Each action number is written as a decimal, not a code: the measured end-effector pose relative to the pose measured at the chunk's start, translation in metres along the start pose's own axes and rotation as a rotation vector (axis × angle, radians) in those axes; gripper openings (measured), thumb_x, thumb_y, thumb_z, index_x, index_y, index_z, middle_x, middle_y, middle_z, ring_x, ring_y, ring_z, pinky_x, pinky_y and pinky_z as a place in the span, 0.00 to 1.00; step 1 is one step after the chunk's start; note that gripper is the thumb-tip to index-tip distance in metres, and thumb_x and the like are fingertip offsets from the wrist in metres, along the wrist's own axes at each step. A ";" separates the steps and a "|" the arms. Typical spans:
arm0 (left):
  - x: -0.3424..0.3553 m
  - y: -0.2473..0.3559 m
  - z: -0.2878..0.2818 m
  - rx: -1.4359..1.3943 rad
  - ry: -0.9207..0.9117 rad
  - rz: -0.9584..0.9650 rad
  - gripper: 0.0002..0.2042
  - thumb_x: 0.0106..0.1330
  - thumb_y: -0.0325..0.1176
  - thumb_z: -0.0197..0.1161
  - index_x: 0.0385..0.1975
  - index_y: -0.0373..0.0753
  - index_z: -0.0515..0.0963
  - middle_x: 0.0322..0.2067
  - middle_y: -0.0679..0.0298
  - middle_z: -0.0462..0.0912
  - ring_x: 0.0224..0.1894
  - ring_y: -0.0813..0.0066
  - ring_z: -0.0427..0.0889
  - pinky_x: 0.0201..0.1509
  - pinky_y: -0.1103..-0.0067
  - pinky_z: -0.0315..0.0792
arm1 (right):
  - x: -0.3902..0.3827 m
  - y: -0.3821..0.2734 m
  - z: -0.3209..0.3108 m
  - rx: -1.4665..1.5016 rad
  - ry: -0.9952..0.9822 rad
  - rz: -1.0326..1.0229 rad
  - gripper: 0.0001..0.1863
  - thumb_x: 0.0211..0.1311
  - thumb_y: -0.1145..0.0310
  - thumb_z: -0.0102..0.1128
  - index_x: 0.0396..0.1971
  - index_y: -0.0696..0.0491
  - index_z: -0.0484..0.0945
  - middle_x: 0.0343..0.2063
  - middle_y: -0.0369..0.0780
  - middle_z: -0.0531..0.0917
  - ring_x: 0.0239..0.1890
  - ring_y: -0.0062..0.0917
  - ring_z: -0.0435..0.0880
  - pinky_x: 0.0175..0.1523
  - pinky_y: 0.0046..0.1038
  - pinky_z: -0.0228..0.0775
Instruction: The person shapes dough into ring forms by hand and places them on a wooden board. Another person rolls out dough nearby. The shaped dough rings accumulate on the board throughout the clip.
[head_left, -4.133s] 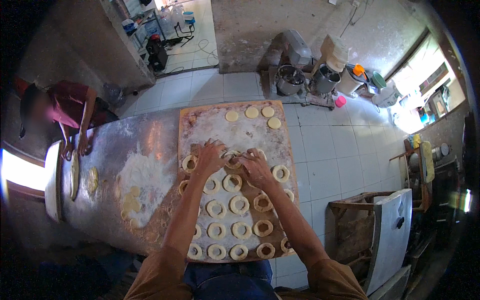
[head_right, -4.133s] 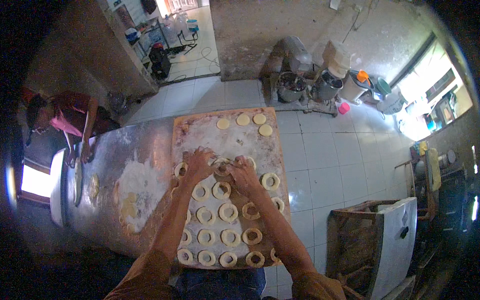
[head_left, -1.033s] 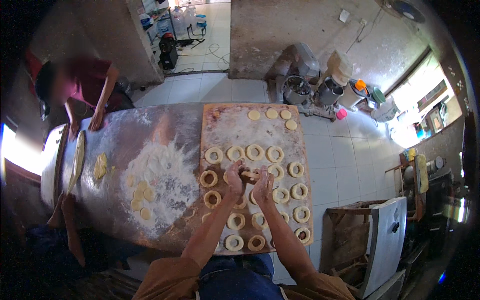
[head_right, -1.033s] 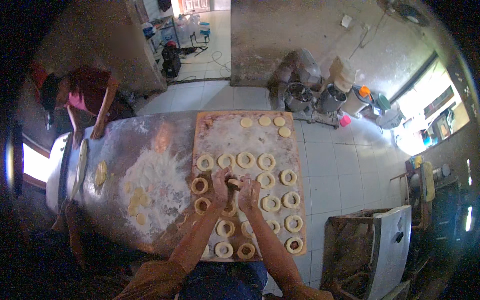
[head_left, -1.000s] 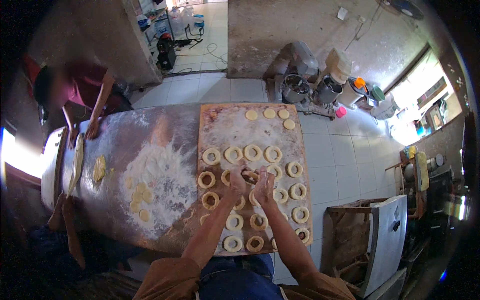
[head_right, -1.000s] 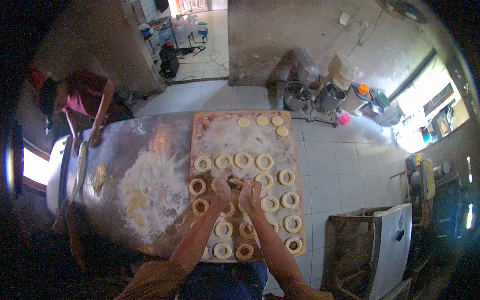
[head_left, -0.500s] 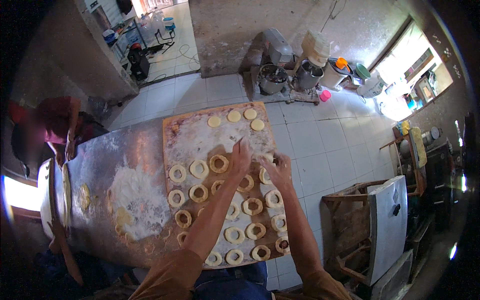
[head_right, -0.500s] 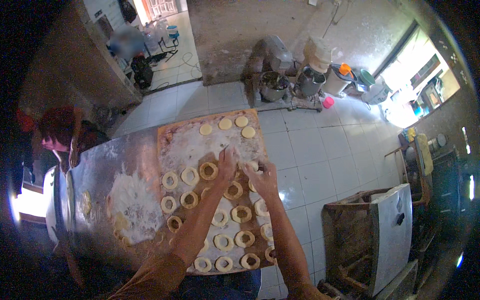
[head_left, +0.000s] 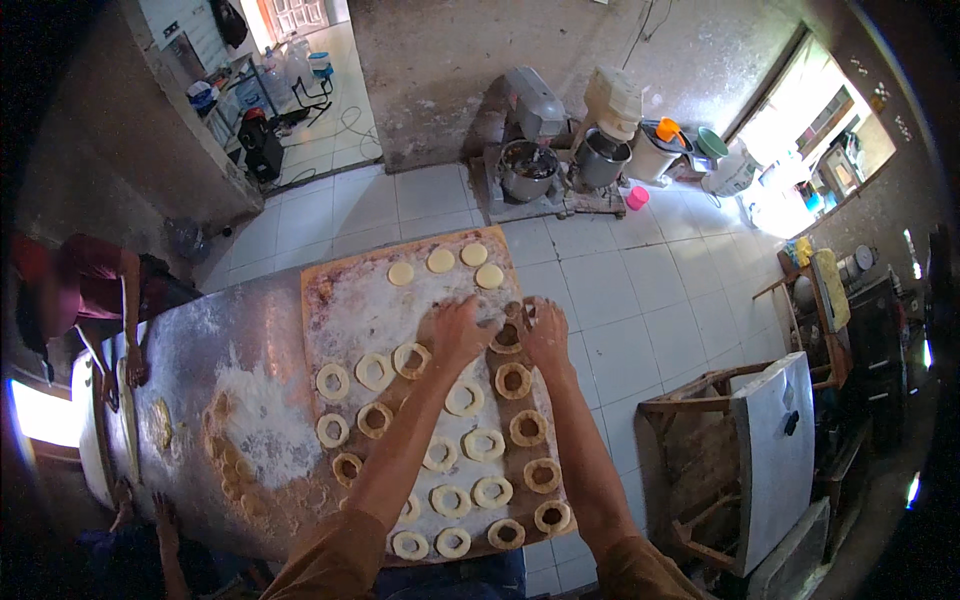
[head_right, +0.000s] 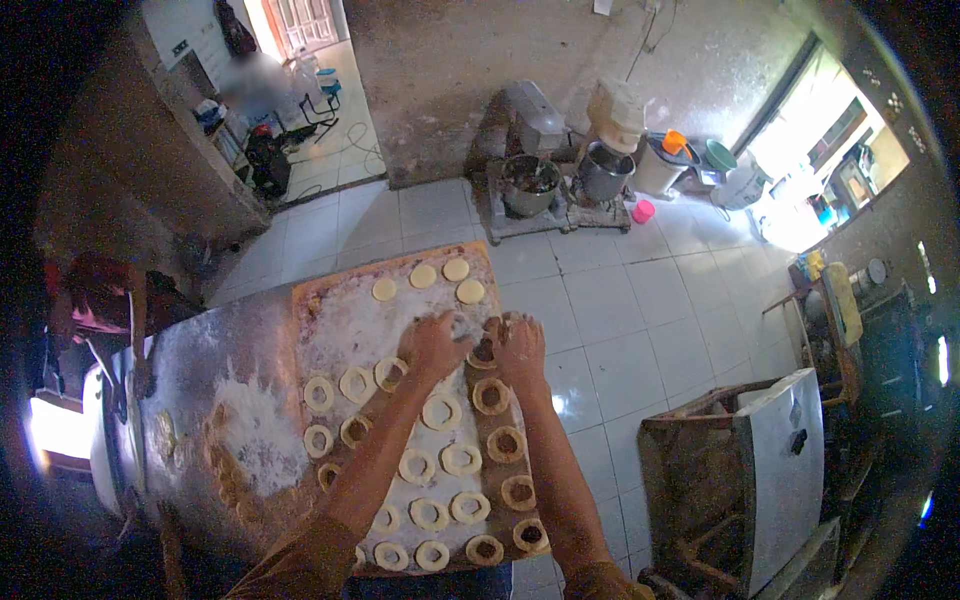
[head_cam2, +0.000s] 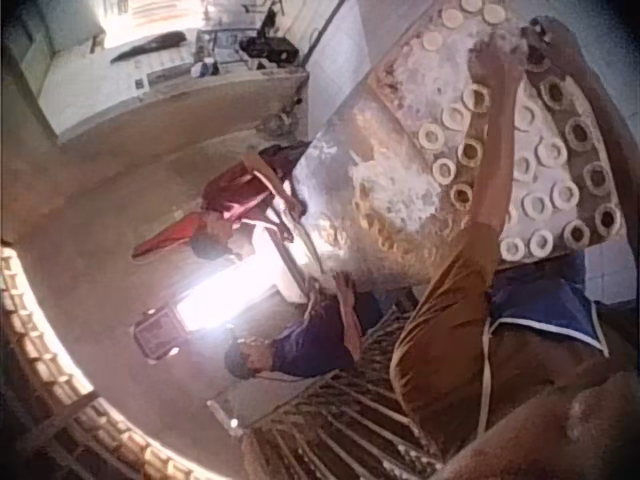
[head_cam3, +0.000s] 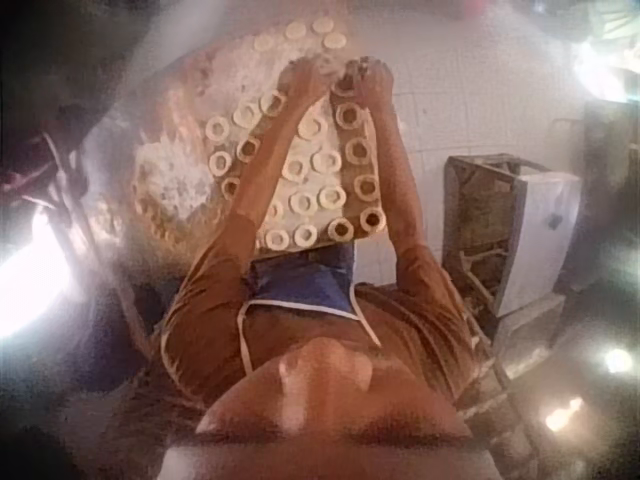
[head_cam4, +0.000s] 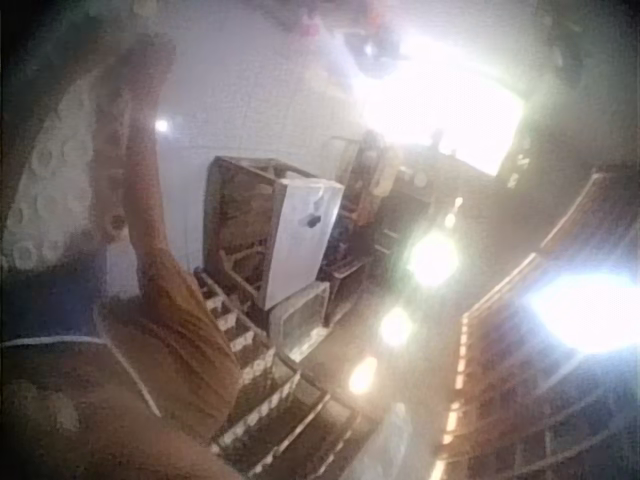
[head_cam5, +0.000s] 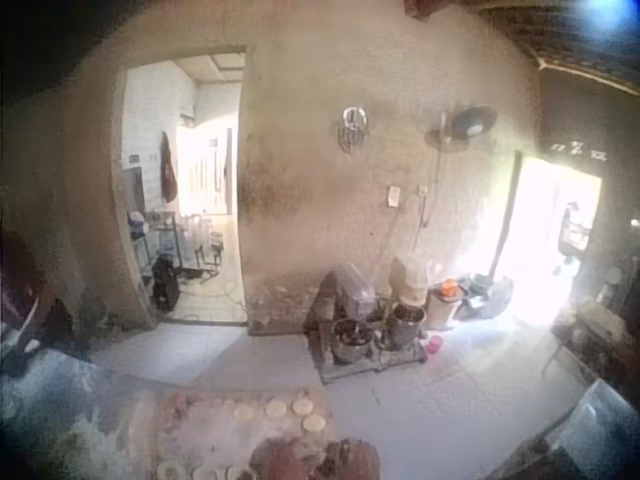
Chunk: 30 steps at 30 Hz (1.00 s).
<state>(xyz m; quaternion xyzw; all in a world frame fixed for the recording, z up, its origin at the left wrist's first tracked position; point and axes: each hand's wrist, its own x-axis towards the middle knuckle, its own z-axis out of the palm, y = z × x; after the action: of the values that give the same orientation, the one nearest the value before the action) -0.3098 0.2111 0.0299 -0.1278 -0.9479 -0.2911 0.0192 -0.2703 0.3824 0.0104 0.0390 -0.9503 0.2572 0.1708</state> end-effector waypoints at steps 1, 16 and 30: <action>0.010 -0.003 -0.005 0.096 0.106 -0.041 0.19 0.56 0.34 0.62 0.45 0.31 0.71 0.38 0.44 0.78 0.45 0.45 0.75 0.48 0.57 0.68 | 0.017 0.004 0.012 -0.032 0.110 -0.050 0.15 0.54 0.69 0.59 0.40 0.60 0.74 0.38 0.52 0.77 0.45 0.46 0.75 0.51 0.44 0.66; -0.045 -0.082 -0.061 -0.434 0.405 -0.100 0.20 0.50 0.36 0.68 0.44 0.38 0.77 0.34 0.49 0.81 0.41 0.51 0.79 0.48 0.66 0.72 | 0.047 -0.063 0.042 0.574 -0.019 0.087 0.19 0.45 0.65 0.67 0.40 0.55 0.79 0.29 0.44 0.83 0.27 0.39 0.81 0.38 0.35 0.74; -0.323 -0.311 -0.249 0.189 0.822 -0.732 0.25 0.54 0.32 0.64 0.52 0.30 0.69 0.50 0.43 0.71 0.56 0.48 0.68 0.60 0.58 0.60 | -0.058 -0.429 0.254 0.136 -0.350 -0.509 0.19 0.49 0.65 0.66 0.39 0.58 0.74 0.34 0.47 0.79 0.37 0.38 0.79 0.42 0.41 0.71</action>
<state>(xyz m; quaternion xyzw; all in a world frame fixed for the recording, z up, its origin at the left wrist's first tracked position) -0.0858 -0.2504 0.0306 0.3359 -0.8670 -0.2182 0.2965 -0.2235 -0.1171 -0.0113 0.3305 -0.9057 0.2584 0.0606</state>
